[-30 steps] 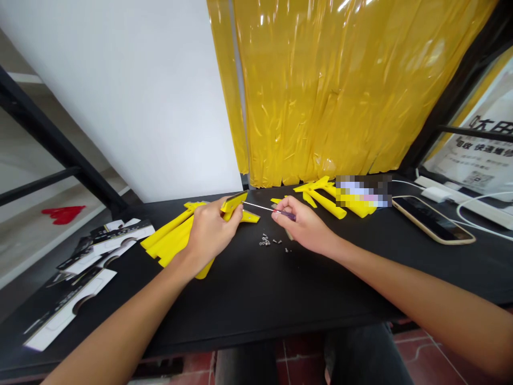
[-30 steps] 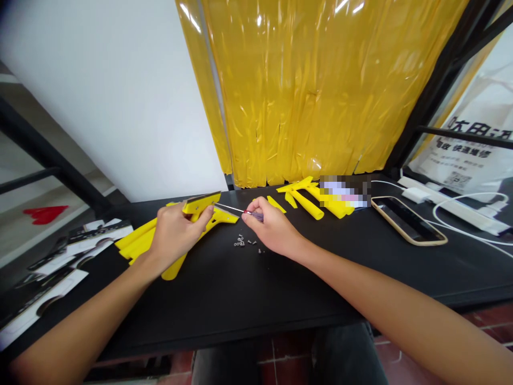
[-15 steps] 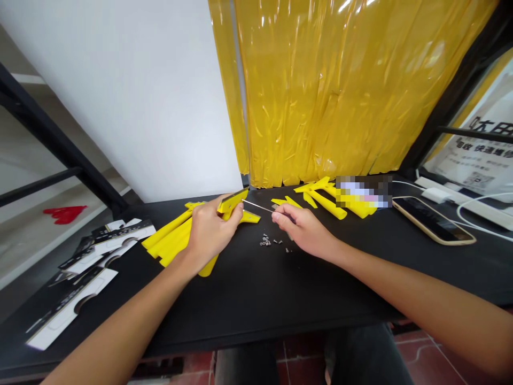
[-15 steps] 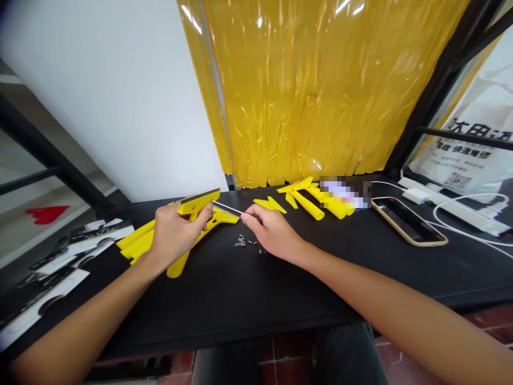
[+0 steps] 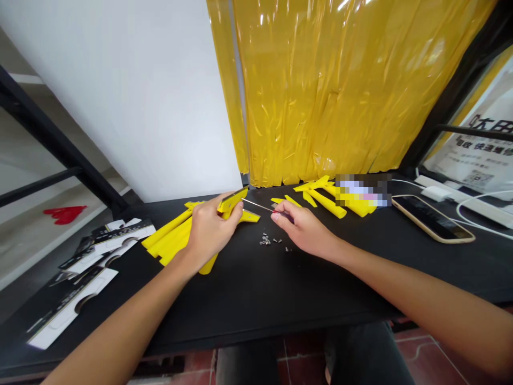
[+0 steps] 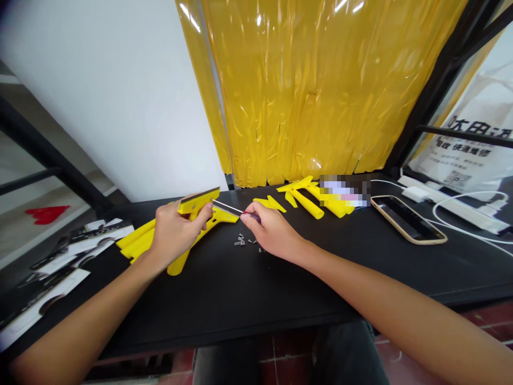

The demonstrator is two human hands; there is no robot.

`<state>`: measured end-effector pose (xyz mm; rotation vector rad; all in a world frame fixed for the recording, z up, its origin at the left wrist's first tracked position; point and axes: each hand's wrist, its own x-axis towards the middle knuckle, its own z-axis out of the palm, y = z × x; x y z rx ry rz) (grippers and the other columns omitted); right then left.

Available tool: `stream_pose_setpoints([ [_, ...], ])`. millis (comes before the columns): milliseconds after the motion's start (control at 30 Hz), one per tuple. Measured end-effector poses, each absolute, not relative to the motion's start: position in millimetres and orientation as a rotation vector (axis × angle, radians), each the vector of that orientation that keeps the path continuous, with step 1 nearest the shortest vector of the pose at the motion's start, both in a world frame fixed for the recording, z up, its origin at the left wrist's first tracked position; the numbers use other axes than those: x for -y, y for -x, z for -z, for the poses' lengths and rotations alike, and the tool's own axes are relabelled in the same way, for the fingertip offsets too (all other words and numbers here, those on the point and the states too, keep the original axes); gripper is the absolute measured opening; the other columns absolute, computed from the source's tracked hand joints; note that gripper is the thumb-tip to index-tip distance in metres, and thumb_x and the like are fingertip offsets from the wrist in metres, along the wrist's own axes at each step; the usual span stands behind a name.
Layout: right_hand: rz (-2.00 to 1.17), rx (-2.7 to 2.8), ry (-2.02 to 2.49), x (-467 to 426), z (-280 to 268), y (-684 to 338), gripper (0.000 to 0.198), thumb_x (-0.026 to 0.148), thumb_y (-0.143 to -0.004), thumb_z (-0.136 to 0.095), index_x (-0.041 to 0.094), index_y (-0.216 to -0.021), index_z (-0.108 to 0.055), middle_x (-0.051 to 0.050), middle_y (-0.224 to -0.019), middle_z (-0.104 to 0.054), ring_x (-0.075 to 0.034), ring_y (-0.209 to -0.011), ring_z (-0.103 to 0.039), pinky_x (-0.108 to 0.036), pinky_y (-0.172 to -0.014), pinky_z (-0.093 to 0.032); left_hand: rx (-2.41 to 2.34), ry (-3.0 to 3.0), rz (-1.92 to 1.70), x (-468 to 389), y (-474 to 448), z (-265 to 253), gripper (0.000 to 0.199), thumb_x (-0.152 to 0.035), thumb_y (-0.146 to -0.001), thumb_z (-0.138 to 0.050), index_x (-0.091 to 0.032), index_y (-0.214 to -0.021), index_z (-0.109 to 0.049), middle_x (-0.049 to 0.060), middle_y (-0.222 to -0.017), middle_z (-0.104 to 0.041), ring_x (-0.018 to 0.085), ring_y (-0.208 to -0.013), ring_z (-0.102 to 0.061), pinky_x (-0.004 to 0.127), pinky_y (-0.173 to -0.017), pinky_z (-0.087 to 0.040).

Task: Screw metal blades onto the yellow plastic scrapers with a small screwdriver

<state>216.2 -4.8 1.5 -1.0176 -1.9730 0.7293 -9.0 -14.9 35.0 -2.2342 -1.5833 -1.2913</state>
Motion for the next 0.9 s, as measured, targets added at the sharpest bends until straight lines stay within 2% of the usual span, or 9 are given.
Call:
stream_pose_setpoints([
  [167, -0.803, 1.946, 0.994, 5.5, -5.0, -217.9, 0.030, 0.044, -0.098, -0.046, 0.021, -0.082, -0.057, 0.002, -0.067, -0.050, -0.014, -0.062, -0.046, -0.028, -0.059, -0.036, 1.651, 2.257, 1.389, 15.7, 8.8, -33.7, 0.018, -0.034, -0.087, -0.063, -0.019, -0.085, -0.073, 0.000, -0.059, -0.068, 0.018, -0.059, -0.065, 0.027, -0.053, -0.048],
  [300, -1.330, 1.726, 0.935, 5.1, -7.9, -217.9, 0.035, 0.052, -0.095, -0.049, 0.022, -0.079, -0.054, 0.006, -0.060, -0.032, -0.010, -0.048, -0.026, -0.025, -0.044, -0.020, 1.659, 2.272, 1.427, 16.7, 8.4, -33.5, 0.019, -0.035, -0.087, -0.062, -0.019, -0.083, -0.072, 0.001, -0.059, -0.068, 0.017, -0.056, -0.062, 0.026, -0.050, -0.047],
  [400, -1.565, 1.600, 0.912, 6.7, -11.3, -217.4, 0.035, 0.053, -0.095, -0.048, 0.023, -0.078, -0.049, 0.008, -0.058, -0.022, -0.009, -0.047, -0.015, -0.026, -0.042, -0.012, 1.643, 2.279, 1.406, 16.7, 9.0, -33.2, 0.020, -0.035, -0.087, -0.062, -0.019, -0.084, -0.073, 0.001, -0.061, -0.069, 0.016, -0.056, -0.062, 0.027, -0.052, -0.048],
  [467, -1.474, 1.658, 0.934, 8.3, -12.7, -217.4, 0.036, 0.053, -0.096, -0.045, 0.023, -0.077, -0.048, 0.008, -0.056, -0.024, -0.010, -0.046, -0.016, -0.026, -0.043, -0.015, 1.631, 2.268, 1.391, 16.5, 8.9, -32.9, 0.019, -0.034, -0.087, -0.062, -0.019, -0.086, -0.074, 0.002, -0.063, -0.070, 0.017, -0.059, -0.064, 0.027, -0.054, -0.049],
  [533, -1.145, 1.826, 0.977, 9.6, -12.2, -217.7, 0.036, 0.050, -0.098, -0.042, 0.023, -0.076, -0.050, 0.006, -0.057, -0.033, -0.011, -0.048, -0.029, -0.028, -0.048, -0.025, 1.617, 2.262, 1.368, 16.7, 8.1, -32.7, 0.019, -0.034, -0.087, -0.062, -0.019, -0.089, -0.075, 0.003, -0.066, -0.072, 0.019, -0.064, -0.067, 0.028, -0.058, -0.051],
  [600, -0.702, 1.986, 1.014, 10.2, -9.7, -217.9, 0.034, 0.043, -0.100, -0.040, 0.022, -0.077, -0.053, 0.001, -0.065, -0.047, -0.014, -0.060, -0.045, -0.030, -0.059, -0.032, 1.590, 2.245, 1.340, 17.3, 6.5, -32.4, 0.020, -0.033, -0.087, -0.062, -0.019, -0.093, -0.076, 0.003, -0.070, -0.073, 0.020, -0.068, -0.068, 0.030, -0.064, -0.052],
  [700, -0.347, 2.097, 1.070, 10.5, -5.2, -217.2, 0.031, 0.037, -0.102, -0.035, 0.021, -0.083, -0.053, -0.003, -0.078, -0.057, -0.018, -0.072, -0.052, -0.033, -0.068, -0.034, 1.529, 2.175, 1.341, 18.7, 4.4, -31.9, 0.024, -0.032, -0.088, -0.064, -0.018, -0.102, -0.075, 0.005, -0.082, -0.077, 0.020, -0.069, -0.069, 0.032, -0.073, -0.054],
  [800, -0.470, 2.079, 1.034, 10.4, -3.8, -215.3, 0.033, 0.037, -0.103, -0.034, 0.021, -0.081, -0.052, -0.002, -0.074, -0.055, -0.016, -0.069, -0.051, -0.032, -0.066, -0.036, 1.495, 2.172, 1.353, 19.4, 4.0, -31.6, 0.025, -0.031, -0.088, -0.064, -0.017, -0.105, -0.075, 0.006, -0.090, -0.078, 0.020, -0.072, -0.070, 0.033, -0.076, -0.054],
  [900, -0.850, 1.904, 0.965, 10.1, -5.7, -213.1, 0.038, 0.044, -0.101, -0.039, 0.021, -0.073, -0.050, 0.002, -0.064, -0.046, -0.012, -0.057, -0.043, -0.027, -0.056, -0.033, 1.479, 2.183, 1.386, 19.1, 4.5, -30.9, 0.024, -0.030, -0.088, -0.065, -0.016, -0.103, -0.075, 0.006, -0.089, -0.078, 0.020, -0.073, -0.071, 0.032, -0.076, -0.055],
])
